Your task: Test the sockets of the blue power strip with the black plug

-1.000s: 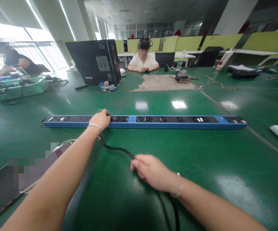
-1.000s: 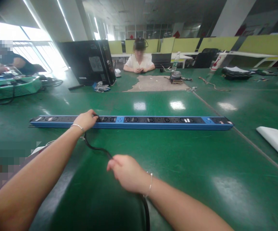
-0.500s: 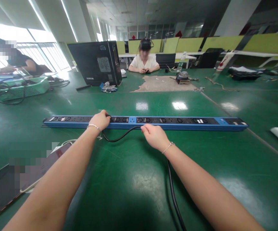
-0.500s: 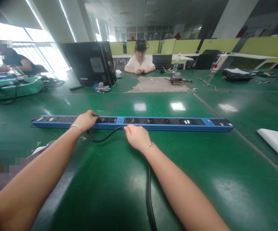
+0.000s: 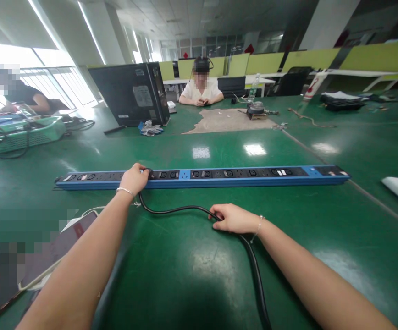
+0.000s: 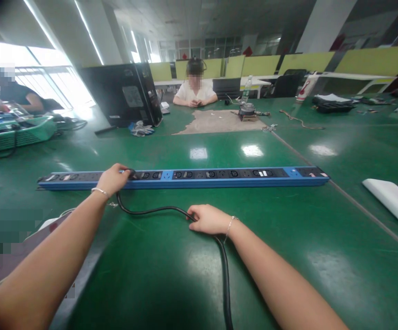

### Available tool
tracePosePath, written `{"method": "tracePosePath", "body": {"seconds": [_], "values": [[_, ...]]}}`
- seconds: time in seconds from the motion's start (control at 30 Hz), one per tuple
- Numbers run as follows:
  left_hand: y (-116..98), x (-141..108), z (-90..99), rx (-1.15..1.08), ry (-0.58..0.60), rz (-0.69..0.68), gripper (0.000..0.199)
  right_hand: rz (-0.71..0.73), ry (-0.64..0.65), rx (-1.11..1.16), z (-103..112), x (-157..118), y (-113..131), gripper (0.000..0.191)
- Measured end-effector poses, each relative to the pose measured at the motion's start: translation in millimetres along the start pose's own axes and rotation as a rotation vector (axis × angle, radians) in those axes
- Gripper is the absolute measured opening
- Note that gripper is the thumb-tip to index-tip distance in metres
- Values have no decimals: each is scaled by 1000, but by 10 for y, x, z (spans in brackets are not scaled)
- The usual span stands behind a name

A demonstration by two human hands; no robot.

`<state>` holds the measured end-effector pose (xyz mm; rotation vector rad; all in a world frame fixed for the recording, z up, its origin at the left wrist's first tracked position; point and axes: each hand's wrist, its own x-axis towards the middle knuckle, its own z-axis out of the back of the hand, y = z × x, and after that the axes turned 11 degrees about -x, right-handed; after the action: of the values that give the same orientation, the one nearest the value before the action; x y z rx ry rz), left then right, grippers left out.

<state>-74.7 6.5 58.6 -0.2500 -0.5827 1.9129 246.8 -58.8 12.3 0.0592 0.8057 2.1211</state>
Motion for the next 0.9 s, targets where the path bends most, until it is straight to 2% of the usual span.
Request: {"method": "tracePosePath", "body": {"seconds": [0.13, 0.23, 0.3, 0.37, 0.4, 0.43, 0.5, 0.57, 0.73, 0.9], "values": [[3, -40, -39, -55, -39, 50, 31, -19, 229, 276, 37, -153, -105, 21], [-9, -100, 0, -45, -122, 41, 31, 1, 362, 425, 33, -210, -114, 27], [-50, -138, 82, -57, -221, 21, 33, 19, 358, 500, 32, -207, -126, 31], [-134, -173, 168, -102, -289, -32, 34, 9, 290, 554, 33, -175, -156, 34], [-192, -191, 197, -131, -271, -67, 33, -7, 244, 576, 33, -152, -175, 35], [-260, -209, 207, -162, -204, -103, 32, -25, 194, 594, 31, -127, -194, 35], [-409, -246, 162, -208, 26, -151, 29, -52, 90, 630, 22, -81, -223, 37], [-549, -270, 46, -220, 147, -197, 29, -69, -2, 674, 6, -53, -232, 37], [-764, -243, -264, -96, 211, -228, 25, -95, -106, 748, -40, -56, -210, 34], [-867, -200, -332, 22, 232, -276, 23, -83, -118, 756, -46, -41, -213, 31]]}}
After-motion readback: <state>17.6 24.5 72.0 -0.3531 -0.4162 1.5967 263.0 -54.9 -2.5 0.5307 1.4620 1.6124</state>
